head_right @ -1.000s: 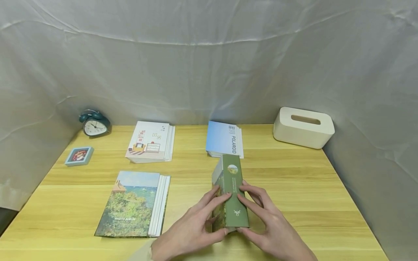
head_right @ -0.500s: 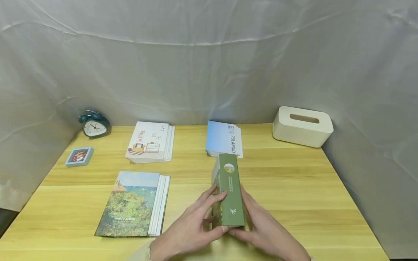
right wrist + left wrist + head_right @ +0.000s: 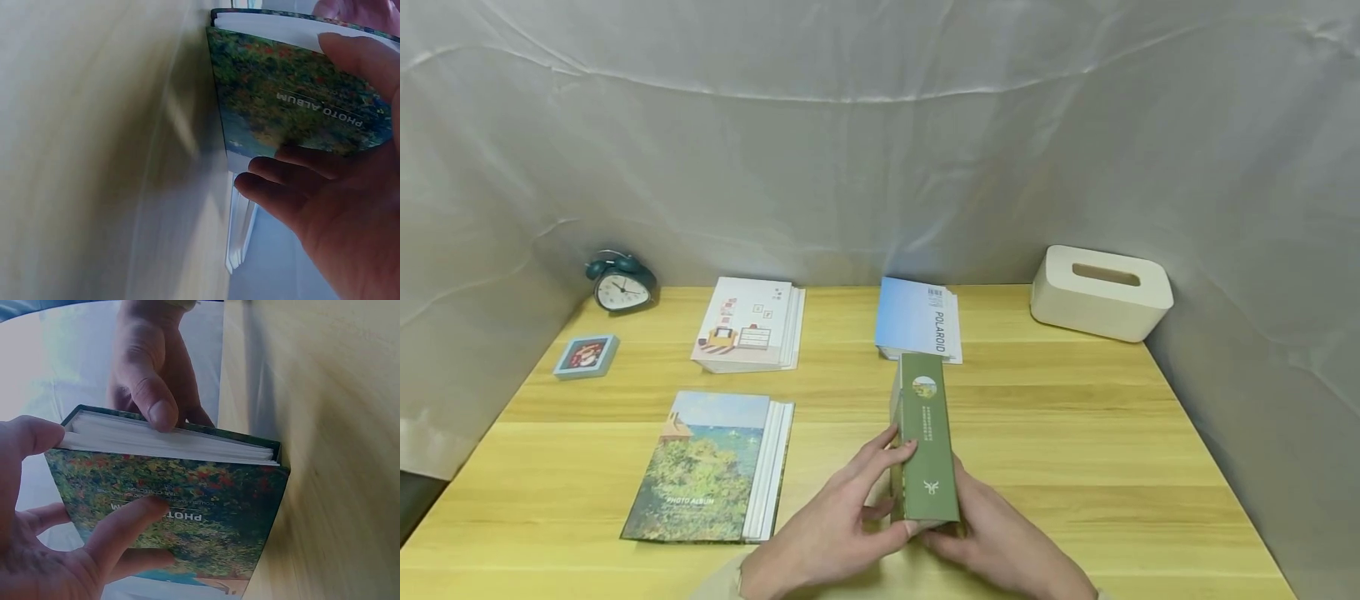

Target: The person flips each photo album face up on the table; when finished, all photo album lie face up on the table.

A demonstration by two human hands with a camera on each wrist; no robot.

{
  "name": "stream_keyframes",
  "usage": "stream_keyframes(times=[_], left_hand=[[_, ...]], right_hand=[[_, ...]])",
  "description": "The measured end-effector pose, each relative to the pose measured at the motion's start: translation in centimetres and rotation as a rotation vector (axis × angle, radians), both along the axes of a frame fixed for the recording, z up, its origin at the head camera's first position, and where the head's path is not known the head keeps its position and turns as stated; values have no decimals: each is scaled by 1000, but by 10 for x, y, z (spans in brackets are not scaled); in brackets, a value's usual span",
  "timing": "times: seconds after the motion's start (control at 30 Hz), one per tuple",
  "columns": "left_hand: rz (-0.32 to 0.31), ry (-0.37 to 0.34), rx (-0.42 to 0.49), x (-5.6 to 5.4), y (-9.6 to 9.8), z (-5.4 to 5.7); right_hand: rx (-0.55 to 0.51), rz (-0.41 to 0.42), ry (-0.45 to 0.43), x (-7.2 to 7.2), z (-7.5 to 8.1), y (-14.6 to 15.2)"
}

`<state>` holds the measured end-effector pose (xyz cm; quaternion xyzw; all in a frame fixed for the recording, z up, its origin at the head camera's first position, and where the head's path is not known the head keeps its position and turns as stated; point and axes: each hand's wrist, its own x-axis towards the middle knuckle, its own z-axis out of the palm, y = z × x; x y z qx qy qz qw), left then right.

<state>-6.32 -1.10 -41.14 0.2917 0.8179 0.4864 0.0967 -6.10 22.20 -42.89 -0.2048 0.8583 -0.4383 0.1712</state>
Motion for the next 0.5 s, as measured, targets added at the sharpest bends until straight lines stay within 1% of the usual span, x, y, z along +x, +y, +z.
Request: stream_keyframes(times=[0.03,0.13,0.27,0.4,0.43,0.5], left_hand=[[-4,-12,14,0,0,0],[-8,13,8,0,-2,0],[-30,17,29,1,-3,-1],[-60,-27,89,1,-4,-2],[-62,-25,95,1,-4,-3],[-72,-46,127,1,-4,-3]], right_hand=[[2,-2,-4,0,0,0],[18,-10,15,2,0,-1],[50,-22,81,4,0,-1],[63,-22,138,5,1,-2],[64,-24,142,6,1,-2],[66,-29,140,6,2,-3]])
